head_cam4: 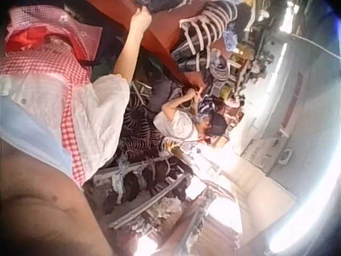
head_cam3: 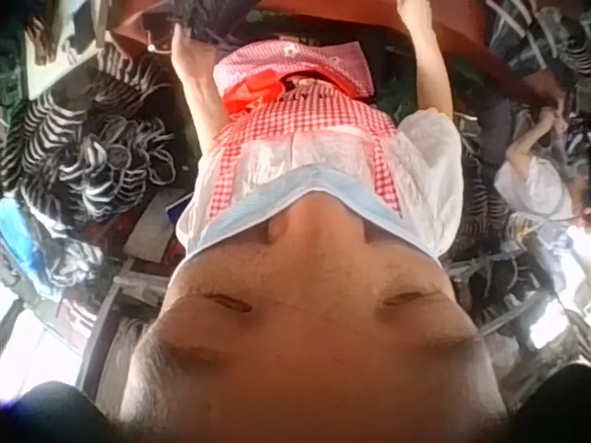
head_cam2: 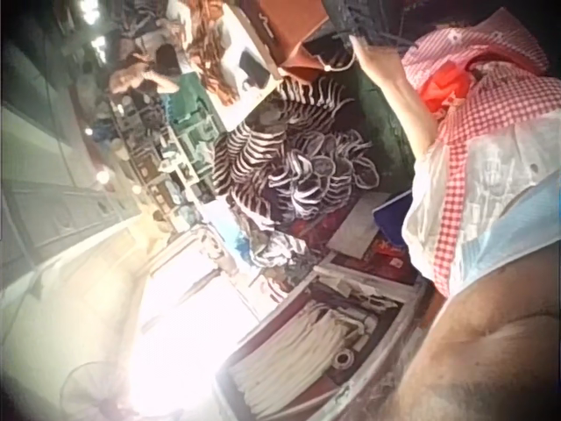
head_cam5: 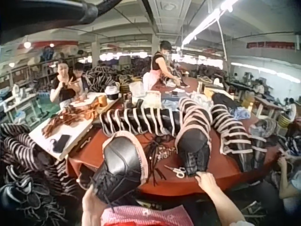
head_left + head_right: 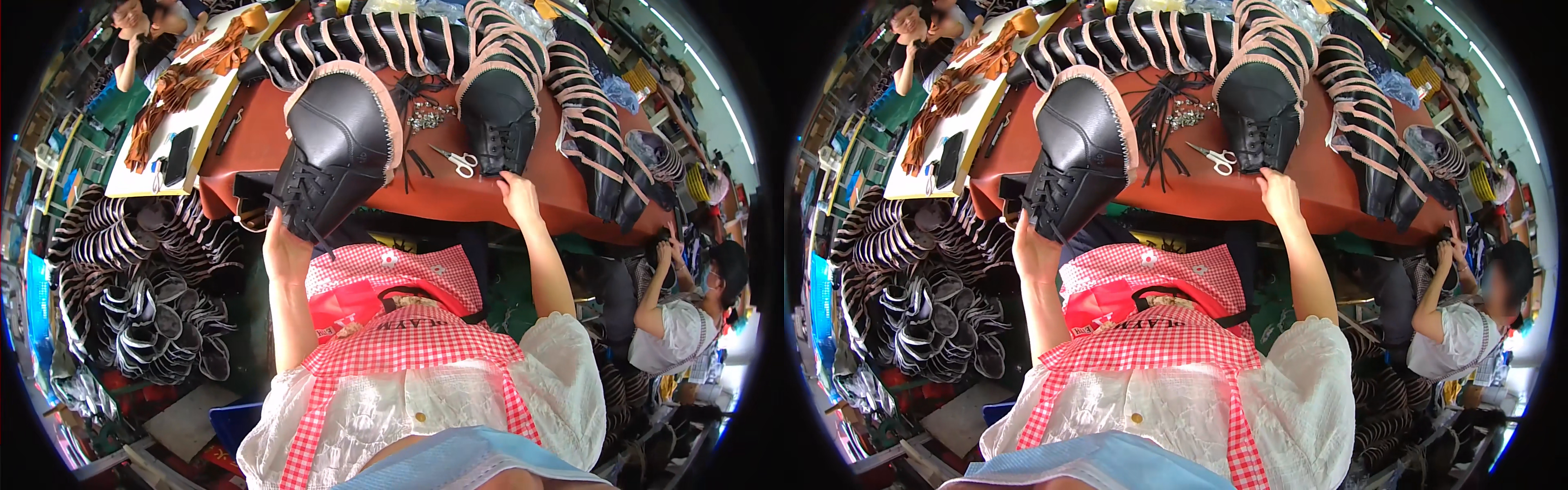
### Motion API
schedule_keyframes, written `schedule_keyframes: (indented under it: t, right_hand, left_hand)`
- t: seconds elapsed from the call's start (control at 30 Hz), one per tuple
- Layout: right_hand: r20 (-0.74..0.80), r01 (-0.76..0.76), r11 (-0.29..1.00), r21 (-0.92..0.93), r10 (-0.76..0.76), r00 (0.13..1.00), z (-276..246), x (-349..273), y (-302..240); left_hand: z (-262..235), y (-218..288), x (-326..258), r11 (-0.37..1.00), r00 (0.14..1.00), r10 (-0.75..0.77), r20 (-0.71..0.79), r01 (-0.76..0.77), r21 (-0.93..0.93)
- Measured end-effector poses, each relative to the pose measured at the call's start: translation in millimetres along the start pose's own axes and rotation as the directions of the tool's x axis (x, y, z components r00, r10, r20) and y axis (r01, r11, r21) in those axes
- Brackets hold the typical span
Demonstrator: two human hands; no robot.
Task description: The recorder is lacing a series of black boots at a factory workbench.
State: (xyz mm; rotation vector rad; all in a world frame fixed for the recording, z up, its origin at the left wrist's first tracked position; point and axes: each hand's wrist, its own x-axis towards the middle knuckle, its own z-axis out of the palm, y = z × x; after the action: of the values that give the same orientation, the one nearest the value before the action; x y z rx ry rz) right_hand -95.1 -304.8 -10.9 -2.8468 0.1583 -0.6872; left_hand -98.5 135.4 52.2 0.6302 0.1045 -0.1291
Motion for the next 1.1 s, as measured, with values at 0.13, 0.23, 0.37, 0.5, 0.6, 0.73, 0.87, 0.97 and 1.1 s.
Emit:
schedule_keyframes:
  t: [0.13,0.23,0.37,0.5,0.6,0.73,0.87,0.97,1.1]
  right_hand:
    - [-0.054,0.064,0.998,0.027,-0.062,0.997,-26.9,13.8,-50.2]
    - [-0.002,0.249,0.962,0.109,-0.25,0.968,-17.3,32.3,-85.4]
    - [0.369,0.264,0.943,-0.204,-0.176,0.913,23.8,49.0,-85.2]
    - [0.471,0.321,0.901,-0.293,-0.156,0.868,38.7,66.9,-78.5]
    - [0.499,0.305,0.92,-0.244,-0.15,0.853,36.9,79.0,-84.8]
    - [0.557,0.157,0.987,-0.022,-0.118,0.822,21.7,85.9,-88.3]
    - [0.567,-0.234,0.9,0.367,-0.018,0.823,16.1,82.8,-78.6]
    - [0.535,-0.379,0.618,0.689,-0.082,0.841,-16.7,88.8,-91.1]
    - [0.404,-0.301,0.406,0.863,-0.196,0.894,-69.9,99.7,-116.4]
  left_hand:
    - [-10.6,2.5,2.7,0.999,0.999,0.002,0.044,0.0,-0.051]
    - [-13.7,-2.5,9.1,0.994,0.998,-0.043,0.043,0.047,-0.096]
    - [-17.8,-12.8,17.7,0.989,0.993,-0.11,-0.033,0.106,-0.105]
    - [-32.1,-13.5,4.6,1.0,0.997,-0.016,-0.079,0.017,0.01]
    - [-35.8,-10.8,-2.0,0.999,0.995,0.001,-0.102,0.004,0.049]
    - [-31.5,-3.1,-4.3,0.992,0.985,0.021,-0.171,0.001,0.125]
    - [-25.5,1.2,1.4,0.971,0.986,0.041,-0.161,-0.002,0.241]
    - [-22.3,2.3,4.1,0.935,0.997,0.046,-0.07,-0.018,0.355]
    - [-1.4,-1.6,7.7,0.873,1.0,-0.01,-0.008,0.013,0.488]
